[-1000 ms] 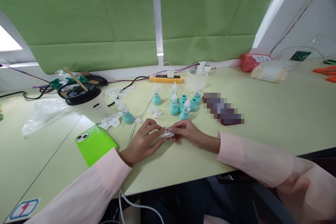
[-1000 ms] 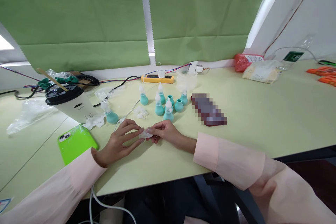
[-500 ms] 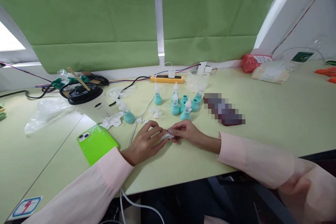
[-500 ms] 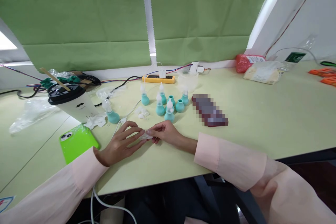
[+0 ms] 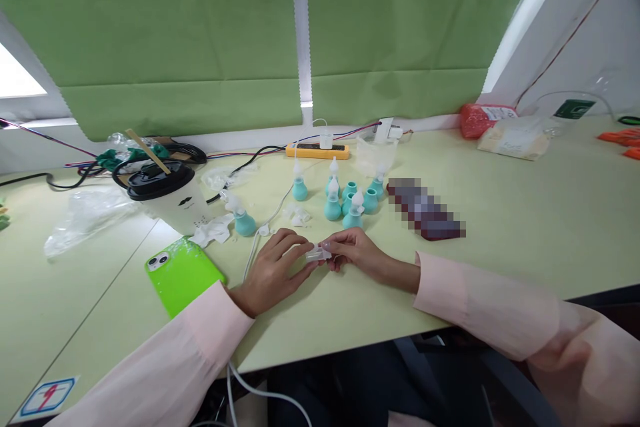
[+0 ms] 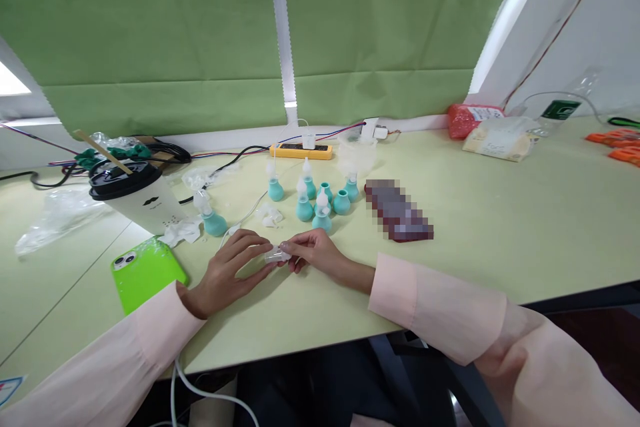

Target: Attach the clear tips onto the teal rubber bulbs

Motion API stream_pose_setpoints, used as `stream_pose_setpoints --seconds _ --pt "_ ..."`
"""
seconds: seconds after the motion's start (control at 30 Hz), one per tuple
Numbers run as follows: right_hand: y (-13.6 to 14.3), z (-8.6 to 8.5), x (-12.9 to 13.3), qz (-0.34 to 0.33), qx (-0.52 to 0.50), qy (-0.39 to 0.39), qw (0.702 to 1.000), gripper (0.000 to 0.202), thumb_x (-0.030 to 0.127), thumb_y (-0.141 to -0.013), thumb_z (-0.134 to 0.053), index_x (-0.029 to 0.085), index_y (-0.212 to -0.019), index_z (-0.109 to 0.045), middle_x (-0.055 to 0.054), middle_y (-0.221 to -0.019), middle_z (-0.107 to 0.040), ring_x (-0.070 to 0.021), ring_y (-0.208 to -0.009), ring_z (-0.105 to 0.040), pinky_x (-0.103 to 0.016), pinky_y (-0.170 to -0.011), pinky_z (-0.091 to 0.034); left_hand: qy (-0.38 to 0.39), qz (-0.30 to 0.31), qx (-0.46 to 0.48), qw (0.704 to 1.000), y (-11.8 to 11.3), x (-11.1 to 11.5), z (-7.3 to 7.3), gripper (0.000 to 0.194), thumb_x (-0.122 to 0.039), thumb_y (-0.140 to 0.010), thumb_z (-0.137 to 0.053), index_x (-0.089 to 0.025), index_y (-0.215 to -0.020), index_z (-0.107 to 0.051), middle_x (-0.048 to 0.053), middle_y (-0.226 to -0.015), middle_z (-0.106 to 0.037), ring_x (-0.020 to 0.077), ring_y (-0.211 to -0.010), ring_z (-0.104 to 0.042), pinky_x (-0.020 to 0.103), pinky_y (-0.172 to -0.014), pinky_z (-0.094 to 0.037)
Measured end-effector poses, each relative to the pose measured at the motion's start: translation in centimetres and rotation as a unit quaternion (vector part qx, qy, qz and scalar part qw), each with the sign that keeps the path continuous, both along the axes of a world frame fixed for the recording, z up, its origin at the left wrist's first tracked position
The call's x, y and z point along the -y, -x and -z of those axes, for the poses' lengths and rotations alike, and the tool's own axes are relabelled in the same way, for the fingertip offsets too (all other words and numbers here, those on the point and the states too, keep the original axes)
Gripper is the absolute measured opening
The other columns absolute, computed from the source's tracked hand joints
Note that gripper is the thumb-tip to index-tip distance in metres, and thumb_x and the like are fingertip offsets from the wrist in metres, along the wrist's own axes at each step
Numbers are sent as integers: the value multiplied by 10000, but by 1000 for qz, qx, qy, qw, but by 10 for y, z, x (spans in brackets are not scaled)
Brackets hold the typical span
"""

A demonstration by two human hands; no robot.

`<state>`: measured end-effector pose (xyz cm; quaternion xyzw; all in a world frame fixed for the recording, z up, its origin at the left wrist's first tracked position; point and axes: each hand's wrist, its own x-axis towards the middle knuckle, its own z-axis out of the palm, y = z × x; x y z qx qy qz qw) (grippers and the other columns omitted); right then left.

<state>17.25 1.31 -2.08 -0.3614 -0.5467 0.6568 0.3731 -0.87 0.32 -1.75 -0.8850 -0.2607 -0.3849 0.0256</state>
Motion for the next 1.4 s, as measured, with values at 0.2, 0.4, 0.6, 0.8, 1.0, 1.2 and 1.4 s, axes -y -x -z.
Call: stream_pose_setpoints --seconds 0.2,0.4,0.6,0.8,1.0,1.2,1.4 --pt "0 -2 2 -13 24 -42 999 321 408 -623 -615 100 -708 -631 -3 -525 -553 -71 -452 -486 -214 -456 -402 46 33 -12 998 0 2 -2 189 -146 -717 -558 -150 -902 -521 52 -756 -578 153 -759 -495 289 -642 -459" --pt "1 -1 3 -9 70 -89 994 385 477 -656 -550 110 -741 -628 -17 -542 -558 -90 -458 -495 -236 -458 -416 59 35 13 998 -1 2 0 285 -126 -714 -558 -145 -994 -510 56 -758 -586 142 -731 -508 275 -626 -464" --pt "-18 -19 5 194 253 -451 834 281 397 -715 -502 161 -769 -644 -36 -544 -591 -110 -475 -485 -261 -532 -405 32 31 79 996 0 -1 3 284 -103 -661 -600 -135 -938 -547 63 -722 -584 158 -707 -515 312 -619 -464" --pt "-56 -46 -26 351 489 -473 643 325 297 -791 -340 148 -879 -616 -45 -558 -570 -140 -538 -511 -259 -550 -336 43 31 93 994 0 1 -2 266 -117 -652 -602 -156 -912 -555 39 -685 -571 144 -666 -507 301 -592 -459" --pt "-67 -49 -47 240 713 -296 589 335 403 -759 -391 178 -907 -590 -84 -690 -599 -227 -673 -558 -256 -510 -297 85 -14 95 992 -1 2 -6 229 -136 -668 -591 -150 -895 -571 46 -703 -564 140 -665 -511 290 -599 -452" --pt "-71 -45 -52 186 732 -272 596 329 430 -742 -419 165 -862 -572 -93 -764 -596 -216 -694 -559 -248 -513 -305 96 -25 92 991 0 3 -5 234 -150 -679 -588 -159 -911 -569 49 -729 -565 146 -695 -518 295 -630 -450" --pt "-72 -62 -44 244 705 -273 607 269 429 -638 -500 170 -672 -564 -55 -656 -576 -183 -614 -521 -241 -486 -278 106 -44 100 988 -1 3 -7 220 -151 -683 -577 -160 -902 -565 34 -706 -550 142 -682 -519 283 -617 -439"
